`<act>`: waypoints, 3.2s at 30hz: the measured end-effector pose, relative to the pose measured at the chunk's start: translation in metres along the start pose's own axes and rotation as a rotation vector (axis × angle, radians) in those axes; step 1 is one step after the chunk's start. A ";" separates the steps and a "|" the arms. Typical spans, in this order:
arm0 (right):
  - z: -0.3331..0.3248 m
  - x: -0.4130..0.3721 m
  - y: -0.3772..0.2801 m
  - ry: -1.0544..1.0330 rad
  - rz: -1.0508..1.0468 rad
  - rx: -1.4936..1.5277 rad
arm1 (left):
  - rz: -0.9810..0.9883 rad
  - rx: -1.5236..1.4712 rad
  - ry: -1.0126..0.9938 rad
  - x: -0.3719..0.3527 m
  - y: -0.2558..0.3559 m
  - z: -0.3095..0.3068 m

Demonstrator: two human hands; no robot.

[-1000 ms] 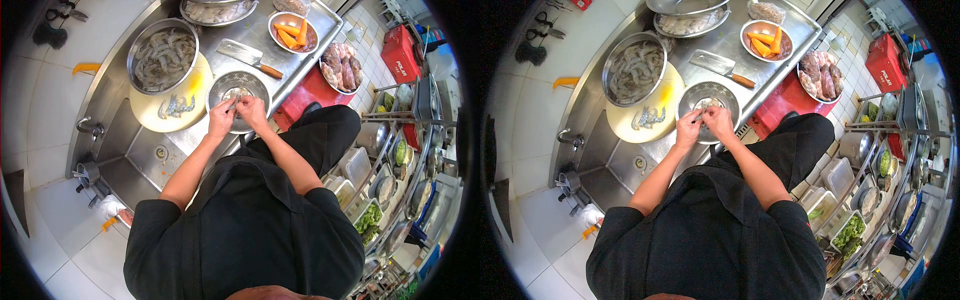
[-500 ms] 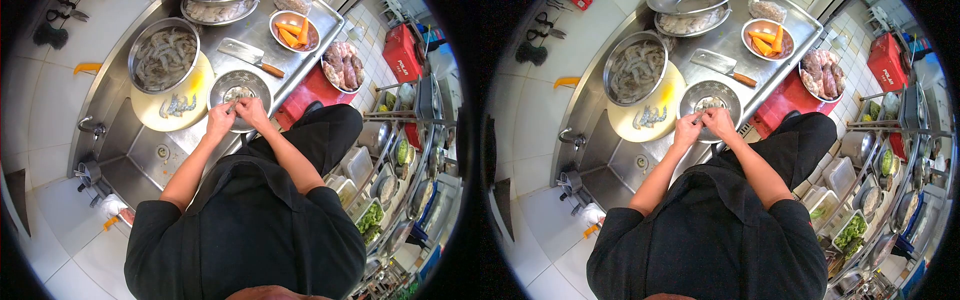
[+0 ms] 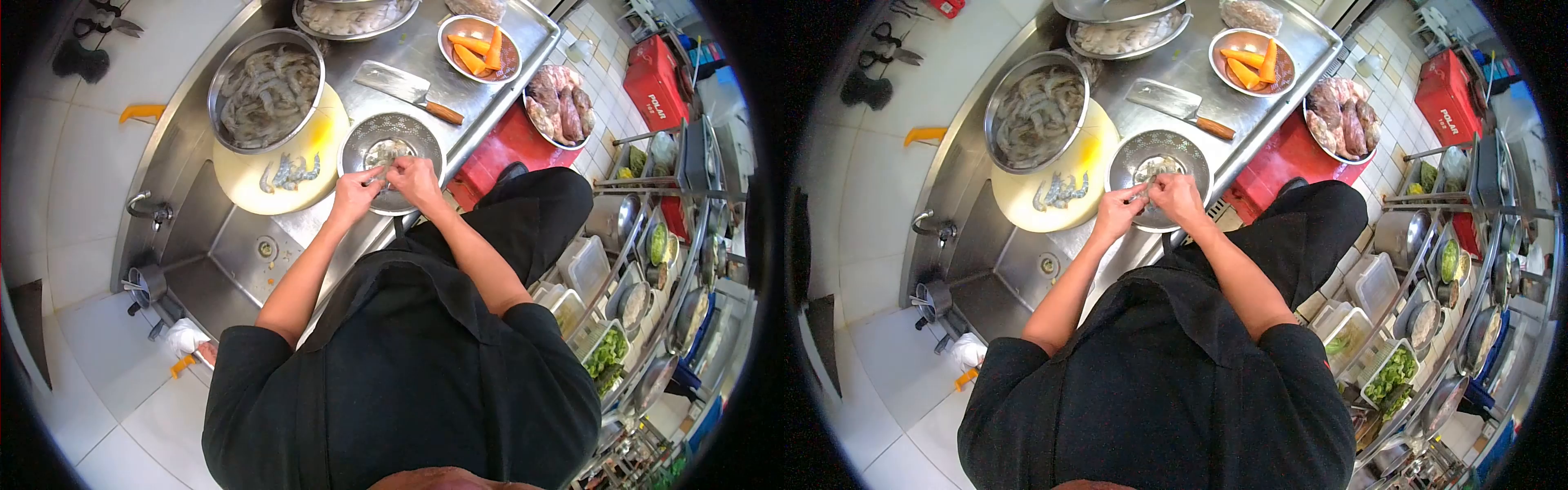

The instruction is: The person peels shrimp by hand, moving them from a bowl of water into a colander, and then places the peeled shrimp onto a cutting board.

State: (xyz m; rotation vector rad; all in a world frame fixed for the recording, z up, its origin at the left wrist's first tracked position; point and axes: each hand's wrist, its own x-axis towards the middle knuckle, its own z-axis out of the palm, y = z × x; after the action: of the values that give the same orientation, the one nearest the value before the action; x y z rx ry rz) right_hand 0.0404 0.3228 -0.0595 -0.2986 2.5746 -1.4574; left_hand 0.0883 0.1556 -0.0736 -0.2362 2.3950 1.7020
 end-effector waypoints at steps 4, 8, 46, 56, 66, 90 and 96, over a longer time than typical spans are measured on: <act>0.007 0.004 0.015 0.071 -0.189 -0.145 | -0.077 -0.001 -0.002 -0.008 0.005 0.000; 0.003 0.005 0.028 0.105 -0.272 -0.191 | -0.097 -0.041 -0.015 -0.013 0.003 0.000; 0.006 -0.010 0.038 -0.244 -0.032 -0.253 | 0.526 1.127 0.231 0.124 0.027 -0.241; 0.004 -0.004 0.023 -0.179 -0.003 -0.064 | 0.296 -0.134 0.237 0.115 0.060 -0.224; 0.005 0.010 0.017 0.112 0.088 0.420 | 0.407 0.466 -0.057 0.061 0.067 -0.073; -0.001 0.004 0.017 -0.194 -0.036 0.080 | -0.237 -0.264 -0.190 0.027 0.001 -0.036; -0.007 0.007 0.031 0.111 -0.364 -0.226 | -0.322 -0.446 -0.103 0.026 0.000 -0.045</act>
State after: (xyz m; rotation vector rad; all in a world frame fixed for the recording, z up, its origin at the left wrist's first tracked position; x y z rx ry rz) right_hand 0.0294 0.3420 -0.0828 -0.7739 2.8954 -1.3130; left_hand 0.0598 0.1124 -0.0656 -0.5485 1.7626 2.0012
